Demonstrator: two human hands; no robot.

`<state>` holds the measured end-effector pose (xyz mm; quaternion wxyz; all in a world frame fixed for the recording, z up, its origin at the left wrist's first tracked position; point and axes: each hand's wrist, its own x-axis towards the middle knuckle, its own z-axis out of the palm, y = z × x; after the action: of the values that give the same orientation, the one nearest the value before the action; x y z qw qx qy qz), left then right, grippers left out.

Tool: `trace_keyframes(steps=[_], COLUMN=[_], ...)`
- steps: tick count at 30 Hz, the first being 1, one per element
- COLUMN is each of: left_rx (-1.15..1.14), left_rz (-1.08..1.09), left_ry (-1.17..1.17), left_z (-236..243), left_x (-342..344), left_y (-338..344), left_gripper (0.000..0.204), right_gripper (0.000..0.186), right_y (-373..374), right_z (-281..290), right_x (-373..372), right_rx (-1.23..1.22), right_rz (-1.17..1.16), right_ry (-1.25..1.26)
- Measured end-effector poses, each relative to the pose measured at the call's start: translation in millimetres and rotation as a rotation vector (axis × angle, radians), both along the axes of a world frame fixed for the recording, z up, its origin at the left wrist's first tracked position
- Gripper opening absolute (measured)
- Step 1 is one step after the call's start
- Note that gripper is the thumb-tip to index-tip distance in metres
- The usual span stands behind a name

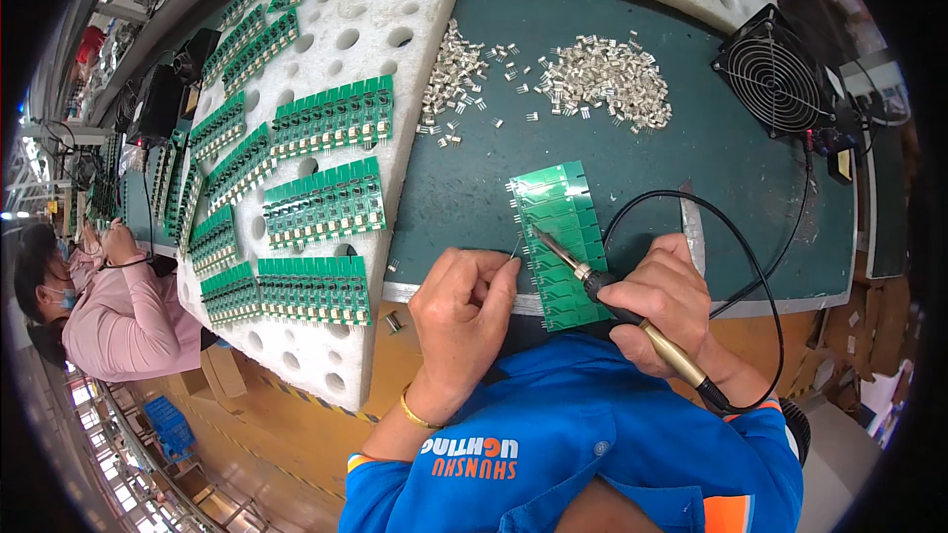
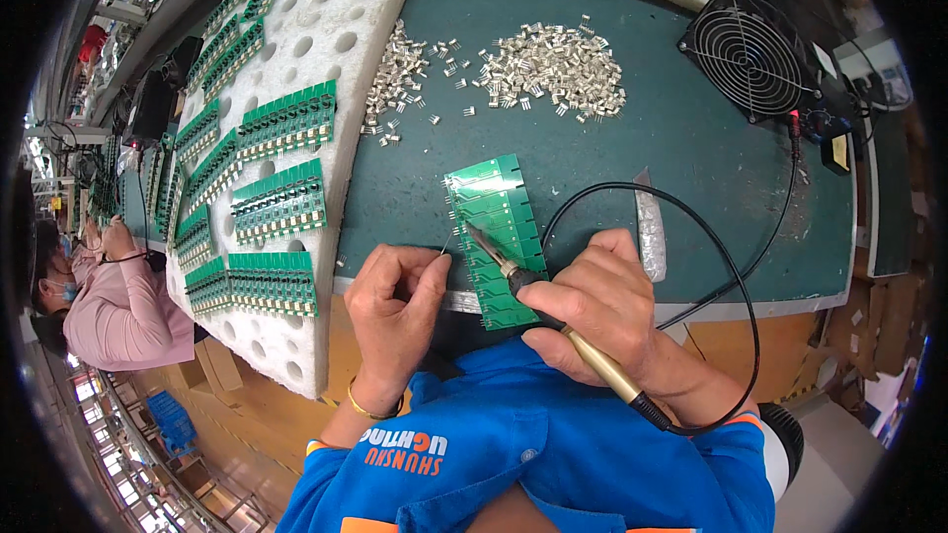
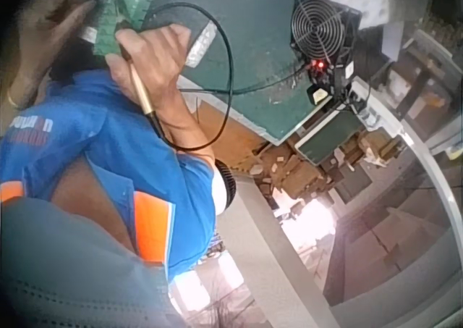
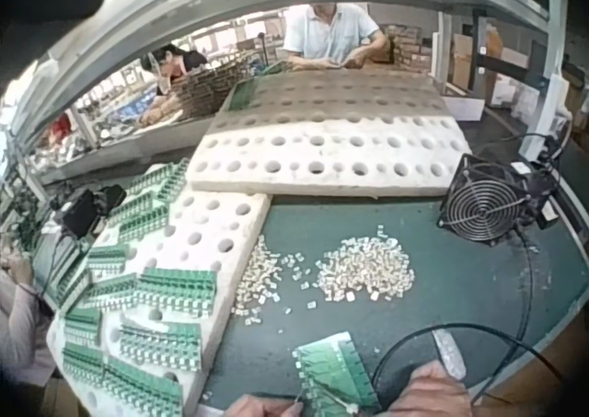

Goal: The person solders electronic components onto a circuit board strip using a soldering iron and solder wire.

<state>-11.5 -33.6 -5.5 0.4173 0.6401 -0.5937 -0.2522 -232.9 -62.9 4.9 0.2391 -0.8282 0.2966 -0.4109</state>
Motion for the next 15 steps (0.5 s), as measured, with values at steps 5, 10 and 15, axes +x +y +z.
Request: trace_keyframes(steps=[5,10,15], left_rx=[-0.005,-0.023,0.0], left_rz=[-0.03,-0.04,-0.035], left_ry=[0.0,0.017,0.026], left_z=[-2.9,-5.6,-3.5], left_x=[0.5,0.2,-0.8], left_y=[0.5,0.2,0.6], left_gripper=[0.008,0.008,0.008], right_gripper=[0.029,0.029,0.029], right_y=[-0.4,-0.3,-0.8], right_z=[0.2,-0.6,0.3], right_x=[0.7,1.5,1.6], right_rx=[0.011,0.011,0.01], right_rz=[0.01,0.009,0.009], right_ry=[0.005,0.0,0.01])
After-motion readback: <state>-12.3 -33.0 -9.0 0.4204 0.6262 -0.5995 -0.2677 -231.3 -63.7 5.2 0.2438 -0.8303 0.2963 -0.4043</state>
